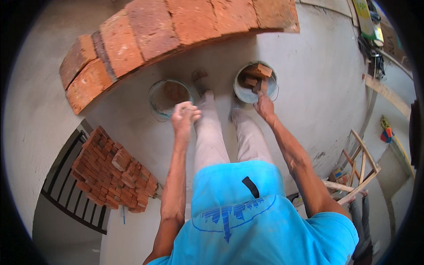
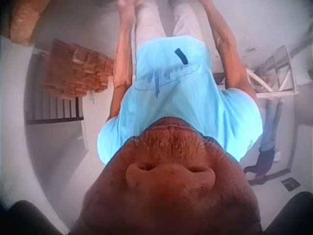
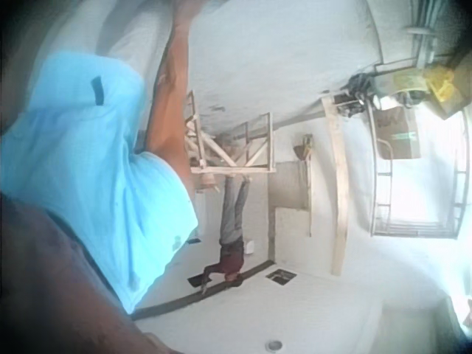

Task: The person lays bricks to form a curved structure, picking them up from buckets and positioning them by hand.

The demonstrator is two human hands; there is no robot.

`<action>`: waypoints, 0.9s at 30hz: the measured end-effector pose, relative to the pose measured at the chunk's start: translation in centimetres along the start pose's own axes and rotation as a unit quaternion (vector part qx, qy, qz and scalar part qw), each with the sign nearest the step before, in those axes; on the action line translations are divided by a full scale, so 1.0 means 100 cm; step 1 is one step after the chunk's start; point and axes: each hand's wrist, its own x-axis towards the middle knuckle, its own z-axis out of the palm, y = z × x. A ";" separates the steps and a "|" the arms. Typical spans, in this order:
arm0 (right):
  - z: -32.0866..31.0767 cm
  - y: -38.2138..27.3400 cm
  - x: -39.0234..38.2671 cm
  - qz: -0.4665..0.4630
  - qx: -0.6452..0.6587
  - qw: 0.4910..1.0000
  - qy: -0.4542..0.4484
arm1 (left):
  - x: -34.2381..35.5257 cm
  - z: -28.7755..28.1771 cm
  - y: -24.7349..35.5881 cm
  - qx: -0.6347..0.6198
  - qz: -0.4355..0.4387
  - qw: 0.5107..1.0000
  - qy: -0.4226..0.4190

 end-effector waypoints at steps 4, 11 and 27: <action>0.031 0.056 0.039 0.068 -0.033 0.996 -0.054 | -0.017 0.060 -0.060 -0.012 -0.086 0.989 -0.122; 0.074 0.088 0.060 0.196 0.039 0.978 -0.055 | -0.028 0.079 -0.118 0.007 -0.168 0.971 -0.173; 0.072 0.071 0.109 -0.006 -0.067 0.952 0.299 | -0.010 0.085 -0.134 0.018 -0.184 0.969 -0.165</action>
